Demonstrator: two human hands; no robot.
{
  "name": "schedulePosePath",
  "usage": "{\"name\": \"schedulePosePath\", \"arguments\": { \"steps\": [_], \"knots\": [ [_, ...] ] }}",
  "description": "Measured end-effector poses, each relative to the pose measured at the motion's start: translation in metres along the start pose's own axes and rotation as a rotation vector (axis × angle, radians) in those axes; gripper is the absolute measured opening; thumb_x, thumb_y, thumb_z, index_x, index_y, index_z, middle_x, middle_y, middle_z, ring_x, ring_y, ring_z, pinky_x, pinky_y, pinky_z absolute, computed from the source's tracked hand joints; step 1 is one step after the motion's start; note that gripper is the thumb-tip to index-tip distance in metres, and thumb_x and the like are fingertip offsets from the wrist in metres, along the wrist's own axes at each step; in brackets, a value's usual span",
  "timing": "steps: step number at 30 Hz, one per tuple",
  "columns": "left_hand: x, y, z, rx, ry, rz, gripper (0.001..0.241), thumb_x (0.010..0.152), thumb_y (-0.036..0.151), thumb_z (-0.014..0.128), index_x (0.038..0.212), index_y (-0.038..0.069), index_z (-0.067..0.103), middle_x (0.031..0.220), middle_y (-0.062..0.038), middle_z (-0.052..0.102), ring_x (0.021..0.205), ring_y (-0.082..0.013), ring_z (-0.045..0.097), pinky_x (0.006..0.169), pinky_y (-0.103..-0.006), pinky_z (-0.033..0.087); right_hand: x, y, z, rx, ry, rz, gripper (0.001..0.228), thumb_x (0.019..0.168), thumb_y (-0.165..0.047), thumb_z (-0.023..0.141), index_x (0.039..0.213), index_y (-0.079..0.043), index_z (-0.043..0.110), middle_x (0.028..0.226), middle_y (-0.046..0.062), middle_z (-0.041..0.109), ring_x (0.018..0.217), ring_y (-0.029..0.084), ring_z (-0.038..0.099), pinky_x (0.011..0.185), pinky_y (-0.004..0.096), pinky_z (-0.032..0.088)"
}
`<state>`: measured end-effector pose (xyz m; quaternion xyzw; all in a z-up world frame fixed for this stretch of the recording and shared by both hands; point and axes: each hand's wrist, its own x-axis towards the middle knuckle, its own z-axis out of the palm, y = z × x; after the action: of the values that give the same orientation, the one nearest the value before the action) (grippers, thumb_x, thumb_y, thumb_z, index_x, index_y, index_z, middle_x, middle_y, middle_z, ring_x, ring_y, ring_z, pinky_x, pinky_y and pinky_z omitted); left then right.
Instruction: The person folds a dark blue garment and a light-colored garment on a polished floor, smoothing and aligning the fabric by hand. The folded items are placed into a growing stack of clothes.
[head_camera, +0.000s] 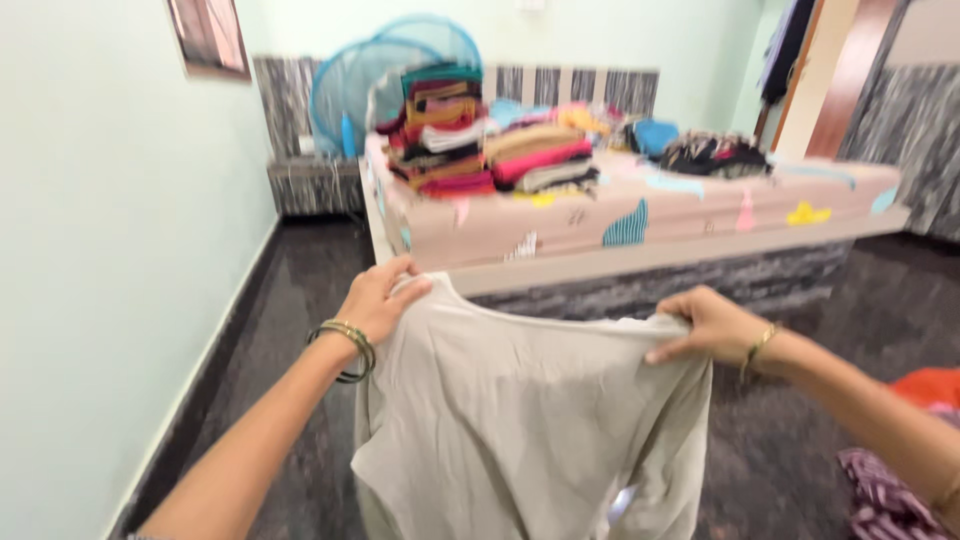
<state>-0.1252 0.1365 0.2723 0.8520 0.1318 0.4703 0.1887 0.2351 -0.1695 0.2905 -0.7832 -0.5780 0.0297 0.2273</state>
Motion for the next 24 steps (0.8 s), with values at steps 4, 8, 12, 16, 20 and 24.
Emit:
{"name": "schedulePosePath", "arguments": {
  "steps": [4,8,12,16,20,24],
  "knots": [
    [0.103,0.047,-0.051,0.223,0.281,0.193,0.035,0.102,0.041,0.065,0.116,0.009,0.066,0.095,-0.024,0.071,0.092,-0.0427,0.067,0.077,-0.0509,0.051,0.073,-0.035,-0.132,-0.589,0.462,-0.018,0.041,0.068,-0.031,0.09,0.098,-0.008,0.074,0.086,0.013,0.074,0.082,0.026,0.071,0.079,0.039,0.055],
    [0.137,0.089,-0.061,0.293,0.471,0.245,0.029,0.1,0.036,0.056,0.1,0.009,0.063,0.09,-0.02,0.071,0.09,-0.0344,0.07,0.083,-0.0457,0.055,0.081,-0.071,-0.182,-0.732,0.945,-0.042,0.028,0.07,-0.022,0.078,0.096,-0.013,0.075,0.09,0.013,0.074,0.089,0.029,0.07,0.086,0.043,0.055],
    [0.092,0.087,-0.042,0.63,-0.288,0.301,0.042,0.091,0.053,0.062,0.12,0.025,0.072,0.103,-0.014,0.075,0.1,-0.0352,0.07,0.086,-0.0561,0.05,0.044,-0.07,-0.123,-0.857,0.279,0.044,0.024,0.073,-0.012,0.067,0.095,-0.018,0.076,0.095,0.012,0.074,0.096,0.032,0.07,0.092,0.048,0.054],
    [0.111,0.102,-0.074,0.458,0.007,0.132,0.046,0.098,0.055,0.055,0.091,0.014,0.074,0.095,-0.012,0.076,0.086,-0.0307,0.07,0.075,-0.0467,0.055,0.029,-0.081,-0.165,-0.71,0.622,0.0,0.027,0.078,0.001,0.059,0.096,-0.011,0.074,0.096,0.018,0.073,0.095,0.039,0.07,0.086,0.049,0.056],
    [0.171,0.136,-0.112,0.045,0.36,0.126,0.056,0.1,0.059,0.057,0.067,0.013,0.059,0.06,-0.009,0.057,0.049,-0.0118,0.038,0.048,-0.0305,0.03,0.028,-0.092,-0.227,-0.535,1.382,-0.474,0.035,0.08,0.011,0.052,0.11,0.002,0.067,0.108,0.025,0.067,0.103,0.044,0.065,0.093,0.05,0.054],
    [0.153,0.121,-0.101,-0.042,-0.306,0.257,0.065,0.095,0.058,0.063,0.057,0.007,0.049,0.058,-0.002,0.047,0.051,-0.0094,0.042,0.047,-0.031,0.042,0.034,-0.061,-0.177,-0.354,0.864,-0.375,0.024,0.082,0.006,0.062,0.104,0.001,0.07,0.103,0.024,0.07,0.094,0.04,0.068,0.082,0.048,0.052]
  ]
}}
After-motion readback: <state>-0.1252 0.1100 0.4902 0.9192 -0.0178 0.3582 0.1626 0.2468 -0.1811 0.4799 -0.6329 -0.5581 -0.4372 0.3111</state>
